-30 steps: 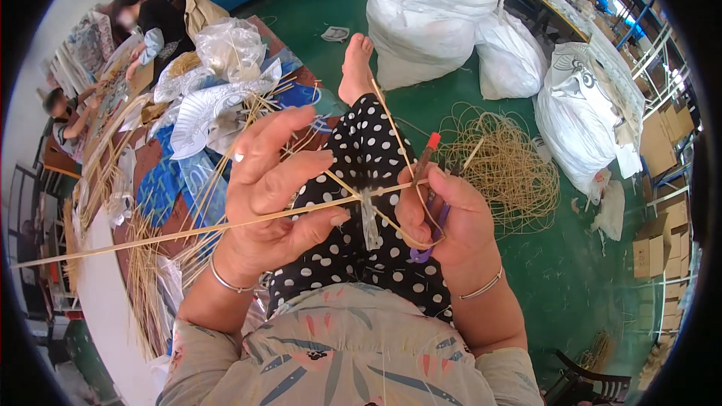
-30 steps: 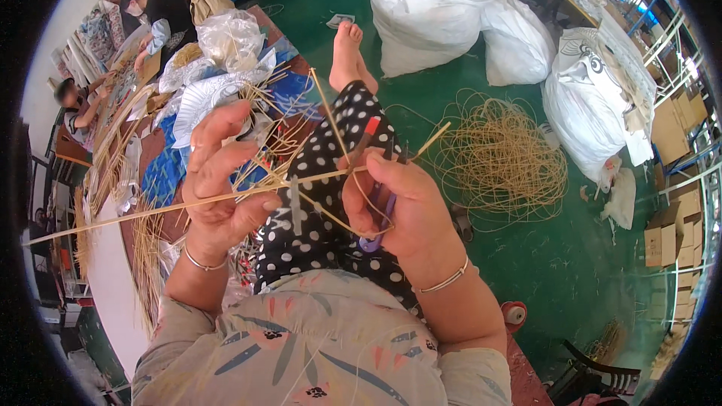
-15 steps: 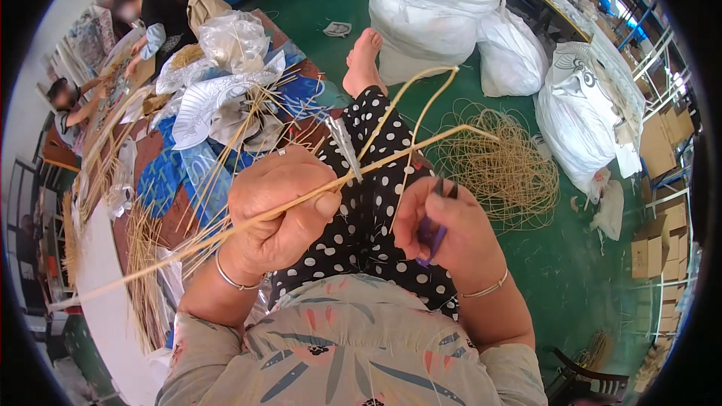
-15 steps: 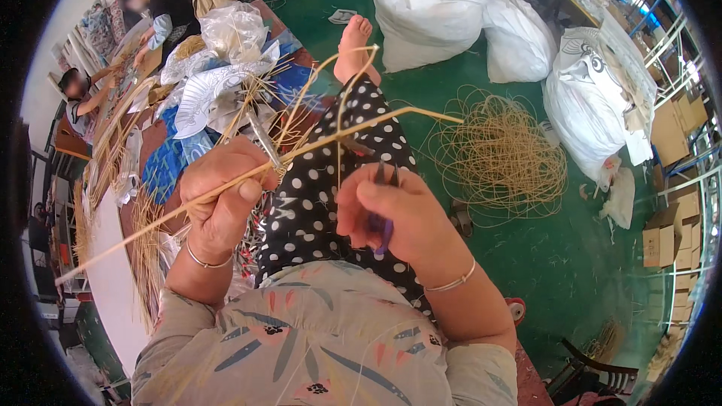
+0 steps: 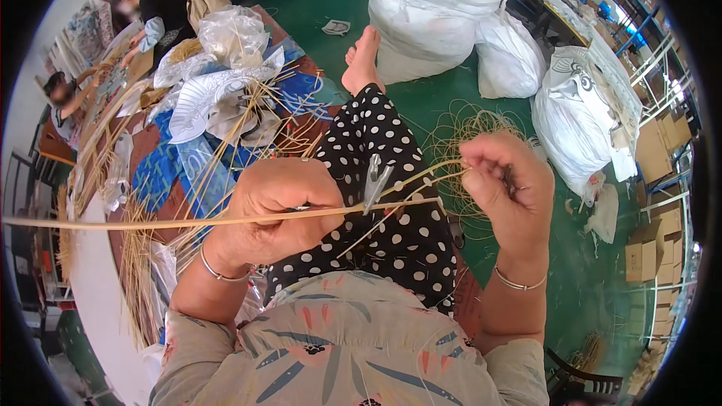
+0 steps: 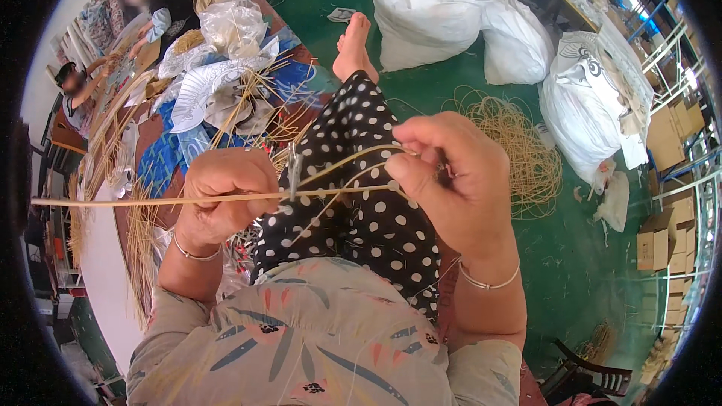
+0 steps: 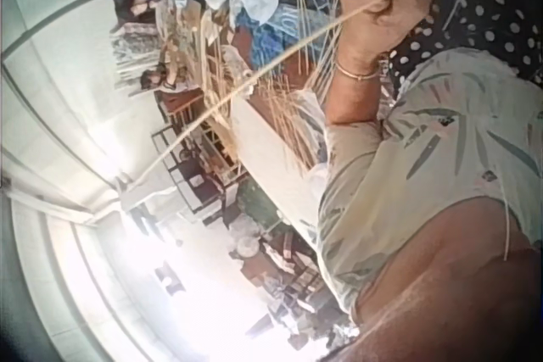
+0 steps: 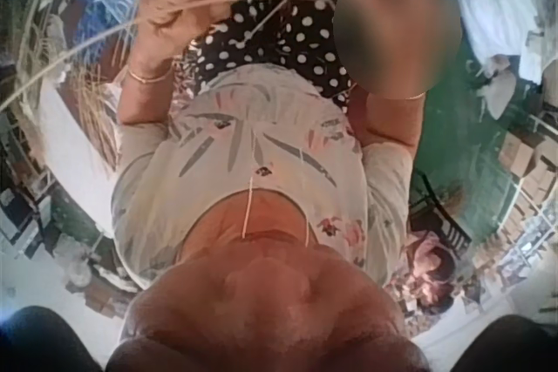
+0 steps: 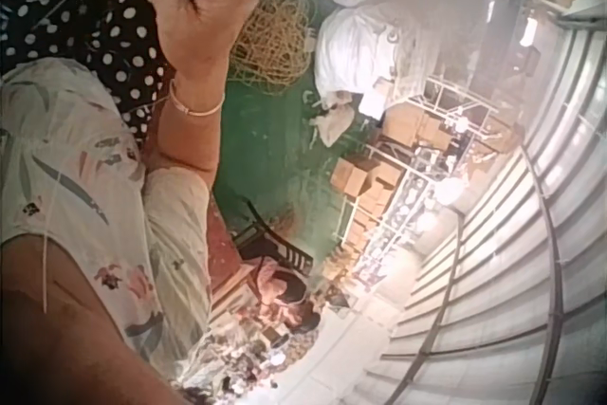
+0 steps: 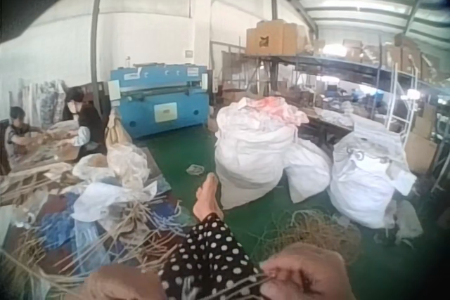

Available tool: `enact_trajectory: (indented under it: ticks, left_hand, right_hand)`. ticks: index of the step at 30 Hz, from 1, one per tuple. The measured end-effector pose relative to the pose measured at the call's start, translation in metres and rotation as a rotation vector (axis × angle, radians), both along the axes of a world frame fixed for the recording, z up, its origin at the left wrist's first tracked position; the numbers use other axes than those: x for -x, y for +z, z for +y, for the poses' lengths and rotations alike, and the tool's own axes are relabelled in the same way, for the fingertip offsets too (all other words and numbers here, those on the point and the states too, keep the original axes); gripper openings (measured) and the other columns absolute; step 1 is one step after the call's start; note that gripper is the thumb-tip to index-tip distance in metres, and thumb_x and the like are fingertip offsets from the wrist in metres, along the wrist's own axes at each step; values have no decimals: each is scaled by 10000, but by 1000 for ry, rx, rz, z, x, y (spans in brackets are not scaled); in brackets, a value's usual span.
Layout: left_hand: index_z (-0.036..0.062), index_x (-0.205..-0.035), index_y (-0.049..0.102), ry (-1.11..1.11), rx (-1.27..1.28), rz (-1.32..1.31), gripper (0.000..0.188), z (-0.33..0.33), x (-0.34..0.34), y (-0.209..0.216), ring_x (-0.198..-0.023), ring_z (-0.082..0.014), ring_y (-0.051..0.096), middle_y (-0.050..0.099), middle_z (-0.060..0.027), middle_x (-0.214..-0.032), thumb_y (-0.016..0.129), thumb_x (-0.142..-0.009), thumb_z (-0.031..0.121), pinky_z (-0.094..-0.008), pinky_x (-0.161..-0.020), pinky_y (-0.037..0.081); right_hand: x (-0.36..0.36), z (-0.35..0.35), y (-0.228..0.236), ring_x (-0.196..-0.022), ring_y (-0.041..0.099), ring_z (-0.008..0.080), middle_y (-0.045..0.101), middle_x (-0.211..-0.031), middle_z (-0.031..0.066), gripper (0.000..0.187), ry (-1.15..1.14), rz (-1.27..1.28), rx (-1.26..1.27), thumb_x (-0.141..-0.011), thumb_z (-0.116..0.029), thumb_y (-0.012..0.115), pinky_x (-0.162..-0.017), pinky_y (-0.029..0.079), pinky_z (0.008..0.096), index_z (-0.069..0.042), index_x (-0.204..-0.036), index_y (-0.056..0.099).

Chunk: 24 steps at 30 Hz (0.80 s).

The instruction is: The person sits on the floor and weaves thin bamboo strips together using a white string. They hold the bamboo frame in their left hand and wrap the string around the intersection points with their right hand, occasionally using a small tool to tighten the knot.

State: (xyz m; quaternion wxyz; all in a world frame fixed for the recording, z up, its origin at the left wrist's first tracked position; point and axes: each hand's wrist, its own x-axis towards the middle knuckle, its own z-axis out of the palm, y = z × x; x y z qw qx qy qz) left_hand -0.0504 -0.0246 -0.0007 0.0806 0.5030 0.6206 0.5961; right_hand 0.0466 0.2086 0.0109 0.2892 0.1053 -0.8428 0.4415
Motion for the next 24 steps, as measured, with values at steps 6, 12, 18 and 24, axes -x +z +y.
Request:
enact_trajectory:
  ticks: [6, 12, 18, 24]
  left_hand:
    - [29, -623, 543, -21, 20, -78, 96, -1, -1, 1, -534, -161, 518, 557, -70, -586, 615, -683, 52, -252, -486, 391]
    - [0, -734, 579, -8, -50, -167, 29, 2, -9, 2, -545, -96, 486, 534, -30, -621, 581, -705, -6, -223, -482, 366]
    - [-16, -759, 585, 71, 120, -204, 226, 3, -15, 6, -560, -102, 486, 557, -54, -636, 653, -707, 194, -224, -506, 363]
    - [-19, -753, 574, 105, 46, -227, 71, 8, -16, 0, -529, -102, 470, 536, -43, -617, 614, -749, 40, -224, -469, 357]
  right_hand:
    - [4, -5, 0, -507, 422, 72, 534, -687, 36, 145, -15, -3, 22, -682, -22, 637, -477, 337, 190, -18, -815, 578]
    - [1, 4, -5, -524, 405, 35, 512, -615, -9, 37, 38, -87, 204, -725, -12, 604, -461, 304, 169, -8, -733, 568]
    - [3, -4, -5, -520, 419, 26, 527, -611, -19, 68, 0, -145, 380, -747, -30, 600, -468, 320, 159, -7, -698, 559]
    - [4, -8, -3, -523, 481, 41, 572, -627, 21, 80, 57, -265, 556, -750, -57, 609, -470, 371, 165, -7, -700, 570]
